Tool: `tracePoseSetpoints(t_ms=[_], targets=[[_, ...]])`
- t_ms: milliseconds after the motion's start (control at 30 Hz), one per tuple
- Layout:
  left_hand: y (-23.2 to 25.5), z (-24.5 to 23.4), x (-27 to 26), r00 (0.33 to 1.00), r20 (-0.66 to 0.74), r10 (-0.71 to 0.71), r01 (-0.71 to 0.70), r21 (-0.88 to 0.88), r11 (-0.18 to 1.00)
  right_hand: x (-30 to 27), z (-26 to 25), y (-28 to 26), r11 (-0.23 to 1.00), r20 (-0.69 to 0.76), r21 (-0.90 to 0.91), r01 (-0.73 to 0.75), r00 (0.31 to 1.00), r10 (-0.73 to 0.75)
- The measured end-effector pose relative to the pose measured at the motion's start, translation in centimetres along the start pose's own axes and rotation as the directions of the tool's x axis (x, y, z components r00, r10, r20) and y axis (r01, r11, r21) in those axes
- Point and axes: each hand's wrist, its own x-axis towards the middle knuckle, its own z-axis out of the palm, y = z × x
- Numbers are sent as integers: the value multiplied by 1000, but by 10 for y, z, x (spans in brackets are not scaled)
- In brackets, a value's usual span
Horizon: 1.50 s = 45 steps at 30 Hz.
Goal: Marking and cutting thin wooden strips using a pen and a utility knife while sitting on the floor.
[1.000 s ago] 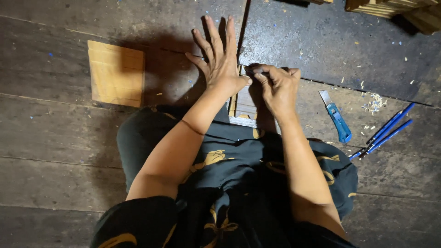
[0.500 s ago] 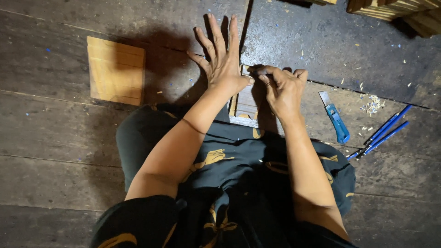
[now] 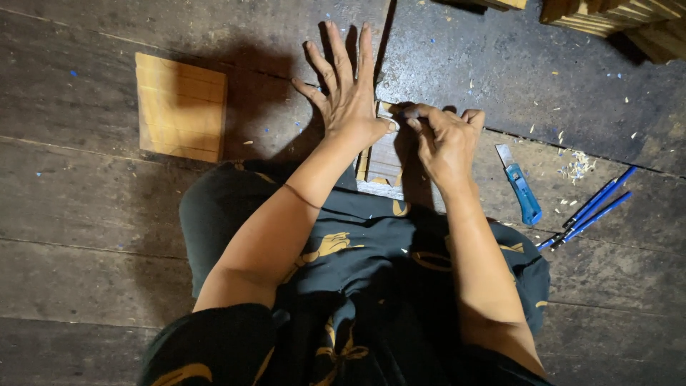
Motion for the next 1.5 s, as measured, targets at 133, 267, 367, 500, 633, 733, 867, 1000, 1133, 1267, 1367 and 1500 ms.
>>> tracePoseSetpoints(t_ms=[133,267,367,500,633,733,867,1000,1133,1267,1367,1500], targets=[[-2,7,1,999,-27,18,-19,-2,1000,-4,-3,4,999,5,-42,3,1000,-2],[-1,4,1,1000,-17,7,-7,6,1000,-1,-7,0,1000,14,-4,-8,1000,8],[0,0,-1,1000,-3,2,-2,-4,1000,1,-7,-2,1000,15,-27,1,1000,-1],[0,2,0,1000,-3,4,-4,-10,1000,0,-5,0,998,13,-57,12,1000,-11],[0,3,0,1000,12,0,1,-16,1000,-1,-11,2,997,13,-77,15,1000,-14],[-1,5,0,999,-41,23,-23,1,1000,0,-14,4,994,46,-105,18,999,-13],[-2,8,1,999,-36,15,-15,-4,1000,0,-15,5,993,50,-117,25,999,-19],[-4,13,1,996,-75,46,-46,-3,999,1,-17,5,987,78,-159,28,997,-16],[-3,11,0,998,-50,42,-42,2,999,9,-20,0,966,87,-247,70,995,-50],[-3,12,0,998,-57,40,-40,2,999,15,-17,-1,903,134,-407,137,987,-89],[-2,7,-2,999,-40,33,-34,-26,999,14,-13,-2,878,153,-448,167,982,-109],[1,1,-4,1000,-8,20,-20,-15,1000,8,-10,-4,835,102,-503,222,975,-197]])
